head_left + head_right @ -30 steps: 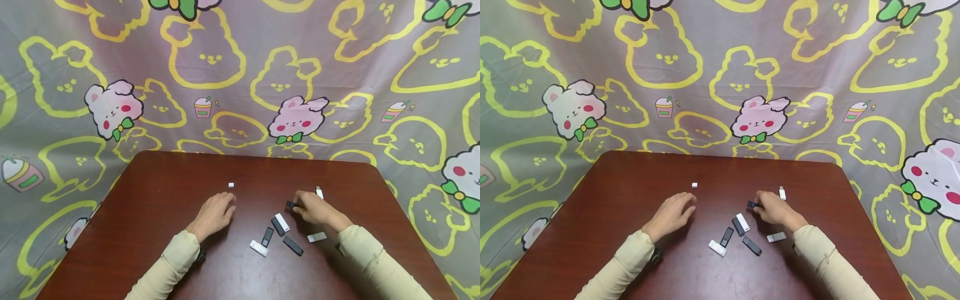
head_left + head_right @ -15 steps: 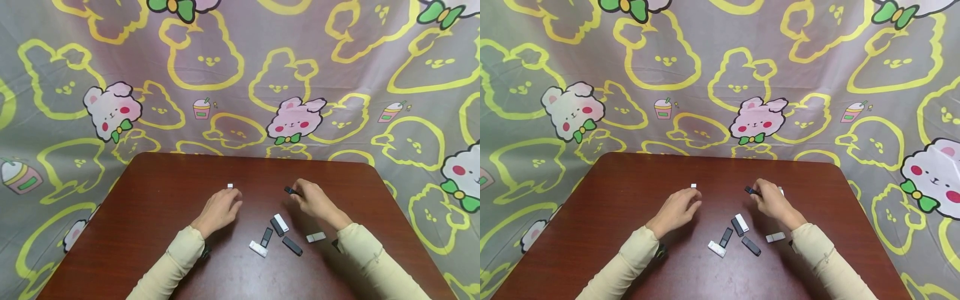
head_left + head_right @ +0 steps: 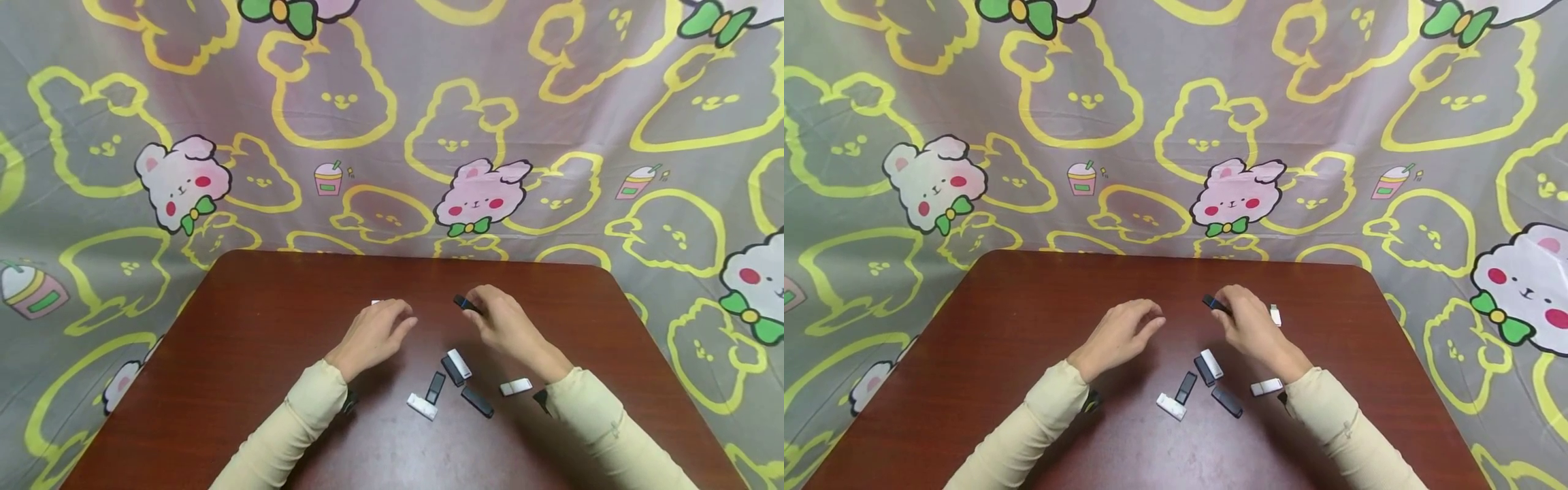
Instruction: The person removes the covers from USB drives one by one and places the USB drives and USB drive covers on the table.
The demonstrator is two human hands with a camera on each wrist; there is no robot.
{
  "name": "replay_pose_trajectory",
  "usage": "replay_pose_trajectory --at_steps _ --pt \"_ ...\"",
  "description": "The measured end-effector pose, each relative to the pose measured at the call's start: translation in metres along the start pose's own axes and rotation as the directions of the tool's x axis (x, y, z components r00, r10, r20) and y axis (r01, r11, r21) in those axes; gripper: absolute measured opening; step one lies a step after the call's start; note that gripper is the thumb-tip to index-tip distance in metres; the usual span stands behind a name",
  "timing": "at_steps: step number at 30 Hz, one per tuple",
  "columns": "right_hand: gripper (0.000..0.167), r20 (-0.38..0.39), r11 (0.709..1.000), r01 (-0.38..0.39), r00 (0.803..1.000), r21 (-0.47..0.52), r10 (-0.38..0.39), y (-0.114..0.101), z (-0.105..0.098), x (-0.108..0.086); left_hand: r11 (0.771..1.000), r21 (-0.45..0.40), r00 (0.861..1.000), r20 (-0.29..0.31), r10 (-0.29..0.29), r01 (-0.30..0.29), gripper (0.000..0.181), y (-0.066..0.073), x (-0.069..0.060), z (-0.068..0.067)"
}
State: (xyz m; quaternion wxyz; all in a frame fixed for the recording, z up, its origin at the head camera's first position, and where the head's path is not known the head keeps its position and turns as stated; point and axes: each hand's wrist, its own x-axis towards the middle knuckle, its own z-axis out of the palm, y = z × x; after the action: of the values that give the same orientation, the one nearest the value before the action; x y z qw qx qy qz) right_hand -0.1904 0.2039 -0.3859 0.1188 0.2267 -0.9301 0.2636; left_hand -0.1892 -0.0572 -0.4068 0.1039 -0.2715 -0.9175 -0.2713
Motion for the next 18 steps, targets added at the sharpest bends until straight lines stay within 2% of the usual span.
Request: replay_pose_trajectory --at_steps 11,18 --pt "0.017 -0.054 0.997 0.077 0.996 -0.016 -0.078 -0.022 -0.004 0.001 0.996 -0.075 0.999 -0.002 0.045 -0.045 0.030 0.017 0.017 -0.001" --pt "0.019 -0.068 0.994 0.108 0.992 -0.022 -0.109 -0.030 -0.004 0.000 0.992 -0.115 0.998 0.010 0.056 -0.055 0.031 0.023 0.021 -0.001"
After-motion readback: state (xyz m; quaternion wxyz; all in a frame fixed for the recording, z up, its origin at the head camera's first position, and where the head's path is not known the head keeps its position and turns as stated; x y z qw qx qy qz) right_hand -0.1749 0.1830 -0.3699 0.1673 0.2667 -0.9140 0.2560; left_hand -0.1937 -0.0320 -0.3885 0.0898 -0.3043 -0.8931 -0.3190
